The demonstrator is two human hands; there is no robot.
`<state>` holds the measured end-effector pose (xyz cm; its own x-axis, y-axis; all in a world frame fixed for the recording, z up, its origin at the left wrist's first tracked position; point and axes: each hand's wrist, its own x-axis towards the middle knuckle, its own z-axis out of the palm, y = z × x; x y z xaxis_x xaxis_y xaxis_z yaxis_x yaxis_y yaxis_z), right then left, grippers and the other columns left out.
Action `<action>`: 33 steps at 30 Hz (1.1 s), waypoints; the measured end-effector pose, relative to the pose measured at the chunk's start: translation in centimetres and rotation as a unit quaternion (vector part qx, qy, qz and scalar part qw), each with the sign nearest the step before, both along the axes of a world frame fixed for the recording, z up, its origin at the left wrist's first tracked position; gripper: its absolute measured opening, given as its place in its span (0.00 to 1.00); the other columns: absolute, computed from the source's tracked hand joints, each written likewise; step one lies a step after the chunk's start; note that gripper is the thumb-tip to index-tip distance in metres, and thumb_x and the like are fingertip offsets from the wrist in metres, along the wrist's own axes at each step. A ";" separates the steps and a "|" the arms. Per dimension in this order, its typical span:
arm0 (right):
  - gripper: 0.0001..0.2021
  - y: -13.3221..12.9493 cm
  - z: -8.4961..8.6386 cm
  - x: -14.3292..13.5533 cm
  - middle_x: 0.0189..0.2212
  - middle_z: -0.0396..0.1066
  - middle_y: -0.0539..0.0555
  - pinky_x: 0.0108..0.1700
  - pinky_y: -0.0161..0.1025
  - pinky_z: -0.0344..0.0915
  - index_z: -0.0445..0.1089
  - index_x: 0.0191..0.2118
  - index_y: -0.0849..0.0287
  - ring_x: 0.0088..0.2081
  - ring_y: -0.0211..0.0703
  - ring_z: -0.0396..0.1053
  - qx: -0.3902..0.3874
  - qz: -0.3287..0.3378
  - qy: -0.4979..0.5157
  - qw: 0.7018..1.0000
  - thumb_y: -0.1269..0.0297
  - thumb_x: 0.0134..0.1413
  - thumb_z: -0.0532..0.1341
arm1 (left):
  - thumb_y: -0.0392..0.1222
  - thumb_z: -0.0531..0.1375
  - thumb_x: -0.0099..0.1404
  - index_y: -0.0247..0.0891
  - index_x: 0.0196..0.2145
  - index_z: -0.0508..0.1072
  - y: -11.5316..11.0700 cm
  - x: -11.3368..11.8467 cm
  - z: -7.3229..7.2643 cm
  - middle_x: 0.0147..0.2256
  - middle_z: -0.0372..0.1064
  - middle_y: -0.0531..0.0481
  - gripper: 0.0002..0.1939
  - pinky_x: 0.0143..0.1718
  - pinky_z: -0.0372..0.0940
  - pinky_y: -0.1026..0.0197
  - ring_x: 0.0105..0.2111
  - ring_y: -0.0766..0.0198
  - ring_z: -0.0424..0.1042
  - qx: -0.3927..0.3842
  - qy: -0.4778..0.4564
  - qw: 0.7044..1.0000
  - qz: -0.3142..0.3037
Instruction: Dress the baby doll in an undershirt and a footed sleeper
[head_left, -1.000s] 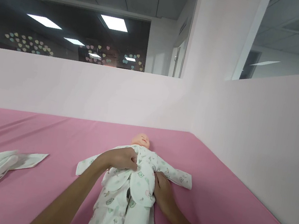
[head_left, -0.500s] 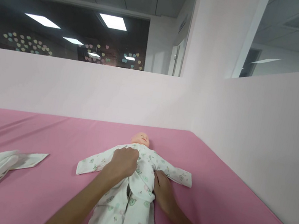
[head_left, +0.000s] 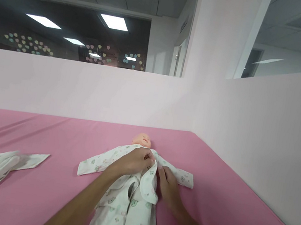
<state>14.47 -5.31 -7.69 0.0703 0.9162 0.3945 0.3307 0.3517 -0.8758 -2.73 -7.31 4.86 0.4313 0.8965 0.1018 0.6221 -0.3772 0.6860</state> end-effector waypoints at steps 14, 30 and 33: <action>0.04 4.1 5.2 -2.4 0.23 0.67 0.48 0.28 0.33 0.55 0.65 0.27 0.58 0.26 0.37 0.64 -0.064 0.050 -0.152 0.985 0.66 0.50 0.55 | 0.37 0.47 0.66 0.36 0.37 0.68 3.8 -2.6 -2.7 0.40 0.73 0.41 0.11 0.33 0.59 0.57 0.38 0.51 0.73 0.109 0.286 0.922 0.235; 0.09 4.1 2.1 11.9 0.27 0.70 0.51 0.32 0.36 0.58 0.64 0.32 0.57 0.31 0.43 0.68 -0.121 -0.110 -0.272 0.948 0.66 0.55 0.48 | 0.42 0.45 0.70 0.31 0.42 0.68 6.1 -16.8 -9.9 0.41 0.73 0.35 0.16 0.35 0.62 0.56 0.41 0.48 0.74 0.032 0.253 0.889 0.380; 0.12 4.0 3.8 8.0 0.31 0.71 0.52 0.34 0.37 0.60 0.65 0.35 0.56 0.34 0.44 0.69 -0.068 -0.090 -0.263 0.958 0.60 0.59 0.48 | 0.50 0.43 0.71 0.35 0.46 0.67 6.8 -15.1 -9.6 0.46 0.71 0.39 0.21 0.40 0.63 0.57 0.45 0.53 0.72 0.071 0.233 0.899 0.365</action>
